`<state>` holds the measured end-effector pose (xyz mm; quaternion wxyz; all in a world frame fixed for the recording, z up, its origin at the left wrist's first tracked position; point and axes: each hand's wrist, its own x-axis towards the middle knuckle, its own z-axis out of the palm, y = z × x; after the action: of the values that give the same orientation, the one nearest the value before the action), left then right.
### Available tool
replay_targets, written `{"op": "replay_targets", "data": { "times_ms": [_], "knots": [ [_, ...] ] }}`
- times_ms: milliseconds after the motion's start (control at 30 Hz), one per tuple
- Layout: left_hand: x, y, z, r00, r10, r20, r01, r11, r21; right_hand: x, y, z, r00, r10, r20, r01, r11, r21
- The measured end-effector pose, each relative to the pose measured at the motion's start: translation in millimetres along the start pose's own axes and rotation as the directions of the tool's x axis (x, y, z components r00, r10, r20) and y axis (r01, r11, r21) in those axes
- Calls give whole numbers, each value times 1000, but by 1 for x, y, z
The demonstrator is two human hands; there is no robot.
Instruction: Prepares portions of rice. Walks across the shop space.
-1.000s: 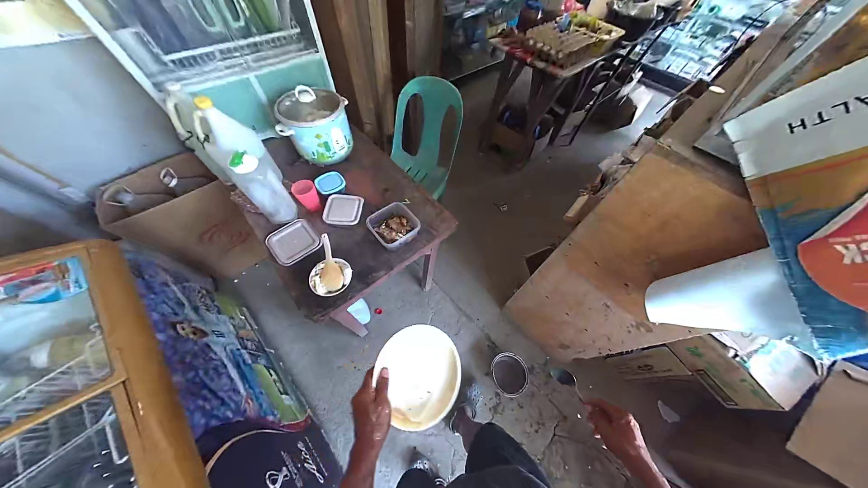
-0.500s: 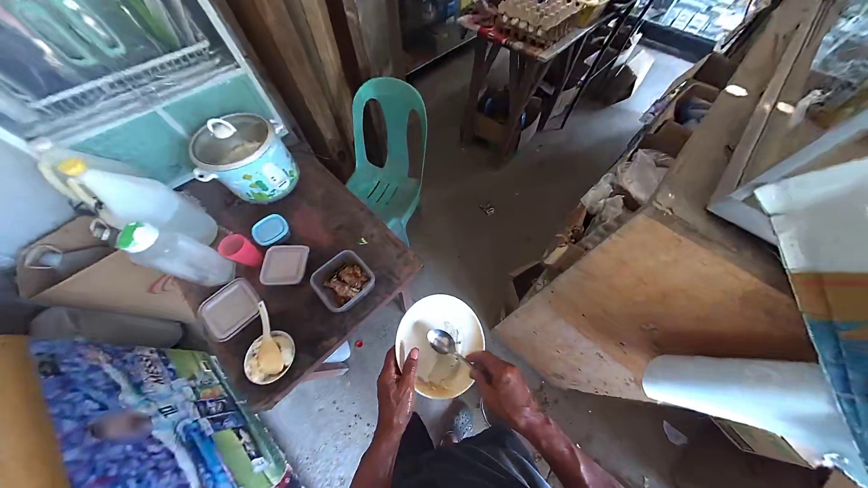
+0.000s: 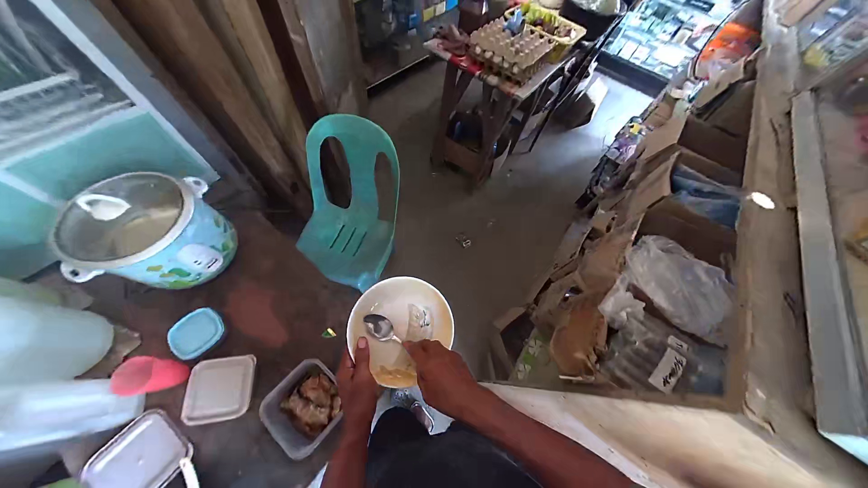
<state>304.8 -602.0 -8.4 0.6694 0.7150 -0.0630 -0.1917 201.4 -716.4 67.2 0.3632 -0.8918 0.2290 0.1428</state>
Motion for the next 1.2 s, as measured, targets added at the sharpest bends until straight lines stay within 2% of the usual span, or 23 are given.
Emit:
{"op": "replay_targets", "data": {
  "times_ms": [100, 200, 367, 467, 533, 600, 733, 833, 933, 1033, 1100, 1200],
  "knots": [
    [40, 5, 0, 998, 10, -65, -13, 999, -47, 46, -13, -20, 998, -30, 64, 32, 999, -36],
    [67, 0, 1, 990, -13, -137, 6, 999, -54, 87, -17, -27, 987, -115, 112, 128, 985, -115],
    [102, -7, 10, 948, -109, -299, 108, 994, -20, 153, -16, -51, 920, -238, 312, 310, 929, -203],
    [127, -17, 24, 902, -125, -412, 134, 991, -6, 195, -1, -75, 845, -370, 387, 457, 875, -161],
    [142, -20, 40, 846, -139, -516, 133, 990, -48, 224, 19, -97, 763, -560, 324, 605, 795, -52],
    [151, -17, 55, 782, -175, -598, 153, 984, -88, 255, 35, -126, 678, -690, 253, 704, 709, 43],
    [166, -7, 88, 694, -194, -694, 160, 980, -115, 318, 49, -178, 565, -769, 300, 805, 593, 2],
    [178, 9, 108, 658, -240, -714, 166, 971, -173, 333, 34, -180, 481, -736, 477, 865, 486, -123],
    [192, 22, 117, 634, -241, -735, 115, 969, -218, 329, 16, -158, 485, -654, 580, 862, 467, -194],
    [206, 34, 116, 638, -233, -734, 88, 969, -231, 325, -1, -152, 544, -608, 578, 799, 587, -134],
    [211, 36, 107, 661, -220, -718, 101, 974, -205, 331, -6, -154, 555, -630, 544, 775, 628, -63],
    [211, 22, 94, 671, -166, -723, 163, 984, -75, 360, 2, -177, 530, -748, 400, 812, 584, 17]
  ]
}}
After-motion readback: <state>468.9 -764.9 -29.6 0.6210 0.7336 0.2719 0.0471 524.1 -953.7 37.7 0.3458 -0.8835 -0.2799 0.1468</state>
